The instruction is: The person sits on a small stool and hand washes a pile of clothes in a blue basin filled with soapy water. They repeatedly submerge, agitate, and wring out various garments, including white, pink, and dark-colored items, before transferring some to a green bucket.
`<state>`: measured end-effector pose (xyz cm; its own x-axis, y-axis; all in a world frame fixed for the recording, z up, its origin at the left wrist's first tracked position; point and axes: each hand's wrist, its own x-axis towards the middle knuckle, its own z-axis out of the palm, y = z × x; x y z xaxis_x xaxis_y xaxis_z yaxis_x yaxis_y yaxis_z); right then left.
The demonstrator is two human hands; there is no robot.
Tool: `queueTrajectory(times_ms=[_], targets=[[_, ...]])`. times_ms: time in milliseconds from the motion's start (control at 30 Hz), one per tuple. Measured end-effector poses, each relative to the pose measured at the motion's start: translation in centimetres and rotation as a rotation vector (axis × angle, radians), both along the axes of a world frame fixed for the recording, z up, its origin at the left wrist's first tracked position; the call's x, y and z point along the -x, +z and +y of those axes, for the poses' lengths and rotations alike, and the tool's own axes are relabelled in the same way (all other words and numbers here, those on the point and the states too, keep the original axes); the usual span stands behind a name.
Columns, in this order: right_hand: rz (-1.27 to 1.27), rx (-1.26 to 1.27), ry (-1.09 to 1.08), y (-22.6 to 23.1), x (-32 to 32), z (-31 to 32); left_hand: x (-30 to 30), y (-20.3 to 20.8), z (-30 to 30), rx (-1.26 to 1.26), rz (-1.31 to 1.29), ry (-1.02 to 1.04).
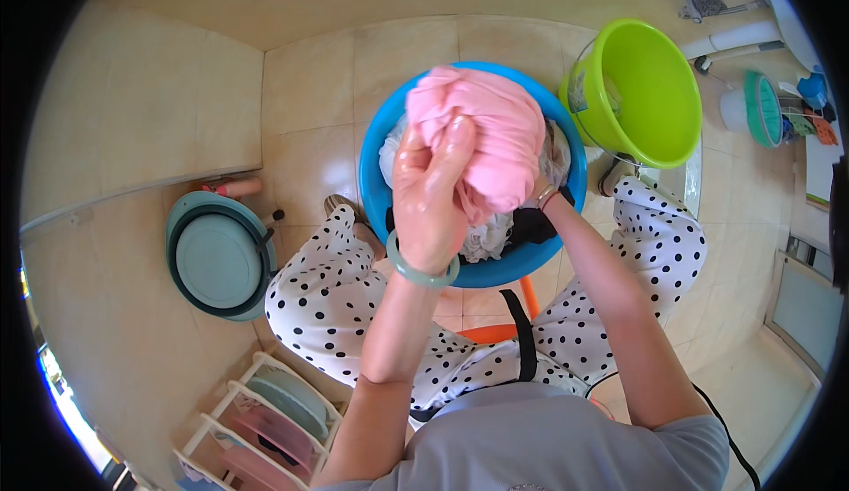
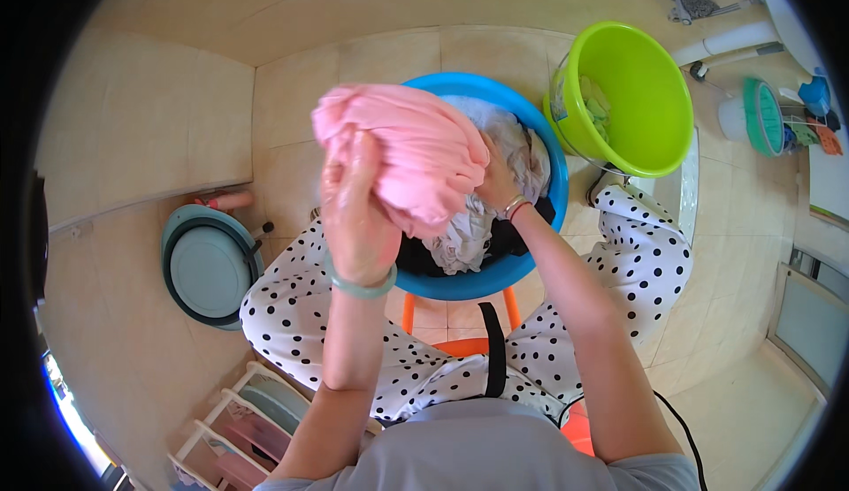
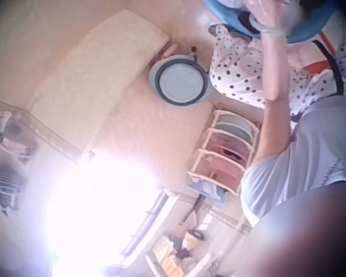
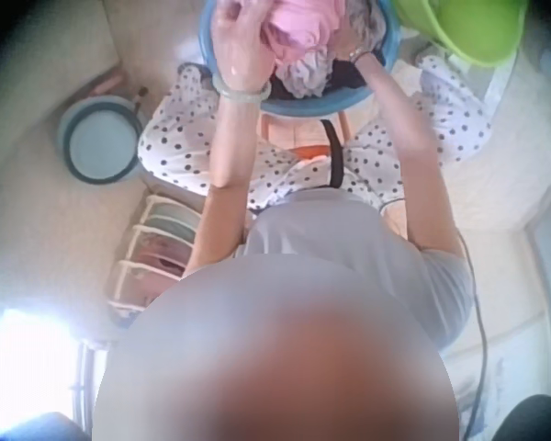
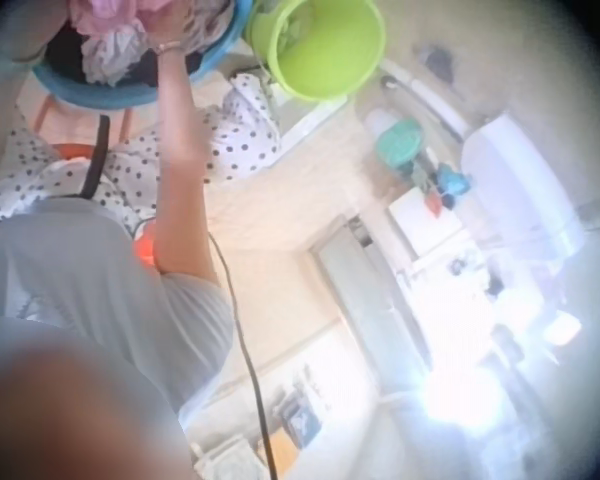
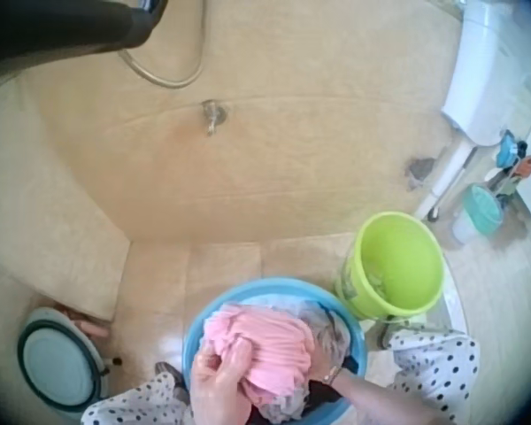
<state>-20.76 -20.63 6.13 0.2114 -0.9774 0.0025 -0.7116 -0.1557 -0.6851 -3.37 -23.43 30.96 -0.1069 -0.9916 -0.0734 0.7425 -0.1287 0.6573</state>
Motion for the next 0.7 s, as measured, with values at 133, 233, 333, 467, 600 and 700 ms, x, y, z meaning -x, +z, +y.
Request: queueTrajectory(times_ms=[133,233,333,467,600,700], targets=[[-1.323,-0.481,-0.354,2.1,-1.1,-2.1,-2.6,-1.0,-1.8,-0.123,-0.058,0.130],[-1.699,-0.411,-0.572,1.8,1.4,-3.7,-3.8,-7.9,-3.1,-0.217,-0.181,0.320],[-1.054,-0.240,-0.491,1.9,2.0,-5.5,-5.6,-17.6,-2.1,-0.179,-0.630,0.435],[-0.129,0.049,-0.054,-0.7,3.7,-6.9,-4.5,-24.5,-0.5,0.059,-1.366,0.165],[0.009,-0.004,-0.182,-1.8,-0.7,-8.4,-1.6,-26.6,-1.9,0.298,-1.675,0.189],[0.470,0.069,0.012,-3.9,-4.2,-9.9,-2.1,-29.8,-2.9,0.348,-1.949,-0.076]])
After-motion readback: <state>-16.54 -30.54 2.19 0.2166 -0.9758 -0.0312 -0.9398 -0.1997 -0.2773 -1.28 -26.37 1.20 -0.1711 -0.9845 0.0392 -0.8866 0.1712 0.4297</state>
